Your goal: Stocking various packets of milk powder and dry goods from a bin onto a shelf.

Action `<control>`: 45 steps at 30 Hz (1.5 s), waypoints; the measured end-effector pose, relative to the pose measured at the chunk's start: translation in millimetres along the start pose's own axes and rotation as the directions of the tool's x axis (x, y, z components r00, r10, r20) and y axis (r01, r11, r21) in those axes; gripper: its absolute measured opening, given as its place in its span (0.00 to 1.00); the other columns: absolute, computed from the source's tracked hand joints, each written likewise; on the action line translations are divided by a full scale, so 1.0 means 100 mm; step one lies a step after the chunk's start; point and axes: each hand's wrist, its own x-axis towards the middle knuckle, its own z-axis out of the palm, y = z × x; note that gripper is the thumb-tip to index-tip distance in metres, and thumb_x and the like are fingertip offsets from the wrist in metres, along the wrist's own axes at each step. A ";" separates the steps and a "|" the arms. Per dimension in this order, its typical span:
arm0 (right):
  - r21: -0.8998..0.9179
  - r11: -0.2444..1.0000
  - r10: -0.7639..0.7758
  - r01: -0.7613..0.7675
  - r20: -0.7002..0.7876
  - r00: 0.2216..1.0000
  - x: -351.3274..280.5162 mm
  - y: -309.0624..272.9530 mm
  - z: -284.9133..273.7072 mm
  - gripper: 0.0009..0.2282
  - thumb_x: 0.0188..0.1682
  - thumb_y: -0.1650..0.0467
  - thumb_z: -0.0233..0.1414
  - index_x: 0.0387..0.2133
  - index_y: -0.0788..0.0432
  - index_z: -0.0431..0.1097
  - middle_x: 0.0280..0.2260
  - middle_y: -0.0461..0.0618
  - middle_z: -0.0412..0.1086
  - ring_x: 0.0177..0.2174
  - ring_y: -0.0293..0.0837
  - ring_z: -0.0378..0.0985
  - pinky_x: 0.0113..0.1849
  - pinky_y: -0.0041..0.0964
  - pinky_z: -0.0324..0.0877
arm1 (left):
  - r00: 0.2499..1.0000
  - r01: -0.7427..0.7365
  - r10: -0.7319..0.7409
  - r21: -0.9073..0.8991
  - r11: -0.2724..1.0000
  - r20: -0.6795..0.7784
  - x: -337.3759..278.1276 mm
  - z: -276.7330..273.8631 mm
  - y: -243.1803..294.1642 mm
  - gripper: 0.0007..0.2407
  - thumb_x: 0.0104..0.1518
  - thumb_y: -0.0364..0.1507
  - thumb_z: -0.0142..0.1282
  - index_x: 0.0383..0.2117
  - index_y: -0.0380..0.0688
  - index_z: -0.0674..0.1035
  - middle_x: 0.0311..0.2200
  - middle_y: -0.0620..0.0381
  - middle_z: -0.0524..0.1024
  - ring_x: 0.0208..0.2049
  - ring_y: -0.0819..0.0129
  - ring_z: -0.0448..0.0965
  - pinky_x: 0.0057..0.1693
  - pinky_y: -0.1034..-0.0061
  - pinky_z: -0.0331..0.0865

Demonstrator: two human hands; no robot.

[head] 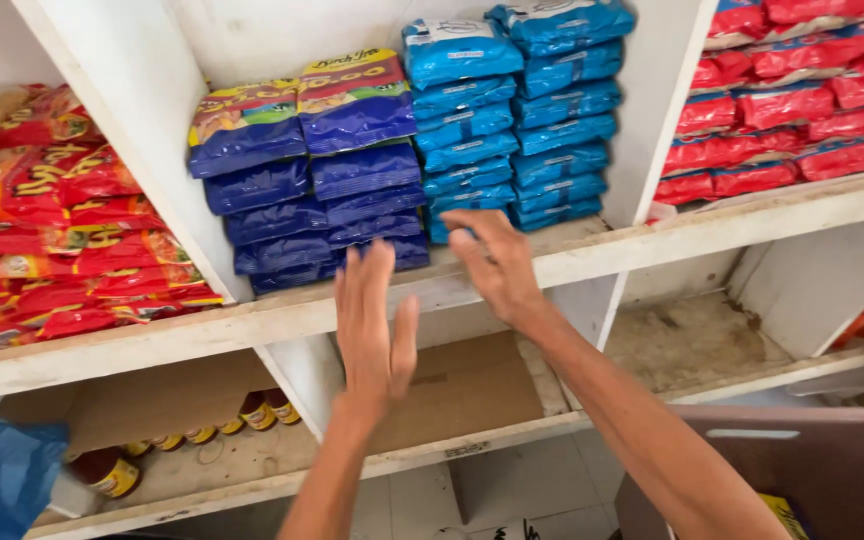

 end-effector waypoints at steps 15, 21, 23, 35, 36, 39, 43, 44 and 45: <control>0.864 0.365 0.637 -0.347 0.040 0.770 -0.94 0.30 -0.68 0.24 0.62 0.57 0.38 0.53 0.69 0.67 0.43 0.58 0.74 0.45 0.48 0.75 0.50 0.46 0.70 | 0.959 -0.255 0.141 0.534 0.806 0.245 -0.59 1.15 -0.31 0.31 0.64 0.45 0.53 0.73 0.55 0.59 0.75 0.63 0.47 0.75 0.58 0.43 0.72 0.40 0.40; 0.854 0.359 0.658 -0.376 0.054 0.751 -0.98 0.27 -0.98 0.24 0.63 0.57 0.38 0.52 0.69 0.67 0.42 0.58 0.74 0.42 0.48 0.77 0.48 0.46 0.72 | 0.971 -0.153 0.044 0.469 0.870 0.235 -0.77 1.02 0.30 0.33 0.62 0.44 0.56 0.73 0.54 0.58 0.75 0.58 0.48 0.74 0.52 0.45 0.69 0.32 0.41; 0.813 0.411 0.660 -0.413 0.047 0.750 -0.97 0.24 -1.09 0.23 0.63 0.58 0.39 0.52 0.69 0.67 0.42 0.58 0.74 0.41 0.48 0.78 0.47 0.46 0.72 | 0.926 -0.319 0.238 0.266 0.910 0.294 -1.02 1.01 0.65 0.32 0.60 0.37 0.60 0.71 0.58 0.60 0.73 0.52 0.51 0.73 0.48 0.47 0.67 0.29 0.42; -0.054 0.989 0.147 -0.138 0.243 0.959 -1.82 -0.67 -1.19 0.21 0.56 0.59 0.42 0.53 0.61 0.70 0.55 0.60 0.68 0.56 0.61 0.67 0.56 0.56 0.63 | 0.657 0.514 0.057 -0.391 -0.763 0.752 -1.97 1.90 1.74 0.22 0.74 0.48 0.42 0.59 0.42 0.71 0.64 0.34 0.61 0.57 0.47 0.73 0.61 0.48 0.65; -0.068 0.986 0.164 -0.152 0.239 0.957 -1.88 -0.68 -1.21 0.21 0.56 0.59 0.42 0.53 0.61 0.70 0.55 0.60 0.68 0.56 0.61 0.67 0.56 0.56 0.63 | 0.649 0.522 0.073 -0.373 -0.767 0.758 -1.92 1.85 1.80 0.22 0.74 0.48 0.42 0.59 0.42 0.71 0.64 0.34 0.61 0.57 0.47 0.73 0.61 0.48 0.65; -0.045 0.985 0.174 -0.169 0.325 0.930 -1.98 -0.64 -1.32 0.23 0.57 0.57 0.39 0.56 0.60 0.68 0.57 0.60 0.67 0.57 0.61 0.66 0.58 0.58 0.58 | 0.602 0.493 0.144 -0.223 -0.841 0.785 -1.83 1.77 1.94 0.23 0.67 0.48 0.41 0.65 0.54 0.65 0.66 0.53 0.63 0.64 0.55 0.68 0.65 0.48 0.62; -0.210 0.976 0.128 -0.057 0.346 0.930 -2.11 -0.45 -1.60 0.25 0.51 0.55 0.41 0.55 0.57 0.69 0.55 0.60 0.67 0.55 0.61 0.66 0.57 0.59 0.55 | 0.446 0.534 0.105 -0.171 -0.828 0.889 -2.10 1.91 1.99 0.25 0.67 0.54 0.39 0.63 0.56 0.64 0.69 0.57 0.61 0.72 0.57 0.58 0.71 0.47 0.55; -0.274 0.961 0.142 -0.040 0.364 0.921 -2.16 -0.40 -1.66 0.25 0.50 0.55 0.43 0.55 0.56 0.69 0.53 0.60 0.67 0.54 0.61 0.66 0.56 0.60 0.55 | 0.420 0.513 0.151 -0.097 -0.853 0.895 -2.22 1.98 1.98 0.27 0.68 0.58 0.37 0.59 0.51 0.65 0.68 0.54 0.61 0.73 0.53 0.56 0.69 0.46 0.55; -0.275 0.960 0.157 -0.055 0.361 0.919 -2.25 -0.31 -1.73 0.25 0.50 0.55 0.43 0.55 0.56 0.69 0.53 0.60 0.67 0.54 0.61 0.66 0.56 0.60 0.55 | 0.406 0.515 0.156 -0.084 -0.853 0.900 -2.14 1.86 2.02 0.27 0.68 0.58 0.37 0.59 0.51 0.65 0.68 0.54 0.61 0.73 0.53 0.56 0.69 0.46 0.55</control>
